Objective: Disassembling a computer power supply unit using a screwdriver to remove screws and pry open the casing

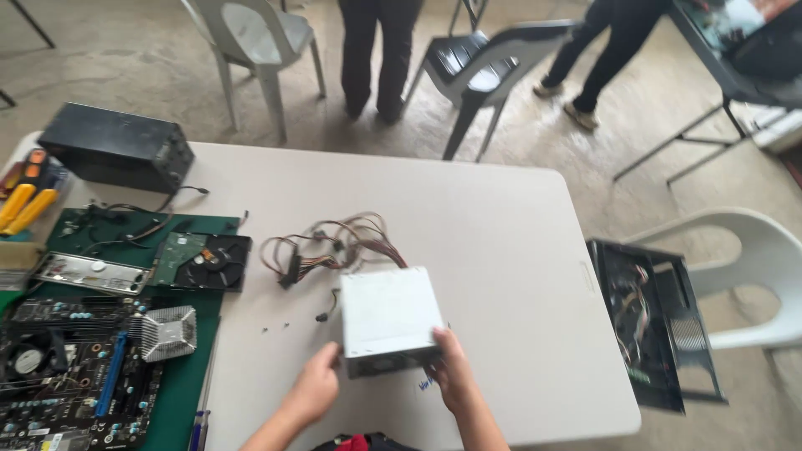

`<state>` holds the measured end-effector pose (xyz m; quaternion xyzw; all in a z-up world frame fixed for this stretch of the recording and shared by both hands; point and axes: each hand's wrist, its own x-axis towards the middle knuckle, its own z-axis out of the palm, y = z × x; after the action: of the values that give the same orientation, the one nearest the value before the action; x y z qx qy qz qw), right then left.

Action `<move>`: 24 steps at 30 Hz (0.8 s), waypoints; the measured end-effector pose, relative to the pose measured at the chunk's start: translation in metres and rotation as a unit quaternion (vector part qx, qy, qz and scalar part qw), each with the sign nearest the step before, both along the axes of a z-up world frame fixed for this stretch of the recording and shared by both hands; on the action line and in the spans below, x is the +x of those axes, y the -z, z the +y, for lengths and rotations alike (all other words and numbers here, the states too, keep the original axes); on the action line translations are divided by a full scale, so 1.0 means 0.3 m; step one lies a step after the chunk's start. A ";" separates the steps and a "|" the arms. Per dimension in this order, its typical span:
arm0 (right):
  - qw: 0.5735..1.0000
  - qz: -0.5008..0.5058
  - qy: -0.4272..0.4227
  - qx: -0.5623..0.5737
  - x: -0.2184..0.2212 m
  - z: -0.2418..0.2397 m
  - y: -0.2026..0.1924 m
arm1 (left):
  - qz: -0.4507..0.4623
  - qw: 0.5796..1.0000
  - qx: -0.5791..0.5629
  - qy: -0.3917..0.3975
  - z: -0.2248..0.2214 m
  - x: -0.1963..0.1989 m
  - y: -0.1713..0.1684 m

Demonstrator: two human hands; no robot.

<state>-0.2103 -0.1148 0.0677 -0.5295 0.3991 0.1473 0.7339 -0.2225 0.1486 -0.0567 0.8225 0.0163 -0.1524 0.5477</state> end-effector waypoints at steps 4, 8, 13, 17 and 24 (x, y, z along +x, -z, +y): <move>0.998 0.056 0.016 0.038 0.030 -0.130 0.097 | -0.068 0.997 -0.033 0.010 -0.105 -0.065 -0.030; 0.992 0.014 0.027 0.119 -0.022 -0.182 0.080 | 0.039 0.995 -0.064 -0.064 -0.035 -0.058 -0.091; 0.986 0.049 0.068 0.142 -0.057 -0.288 0.196 | 0.201 0.921 -0.196 -0.270 0.077 -0.070 -0.097; 0.975 0.070 0.117 0.178 -0.069 -0.283 0.189 | 0.199 0.913 -0.211 -0.288 0.108 -0.107 -0.108; 0.982 0.073 0.124 0.125 -0.079 -0.266 0.181 | 0.232 0.896 -0.256 -0.280 0.070 -0.075 -0.223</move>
<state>-0.2340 -0.1946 0.0135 -0.3682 0.4927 0.1420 0.7756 -0.2450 0.1695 0.0102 0.5567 0.3330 -0.1782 0.7399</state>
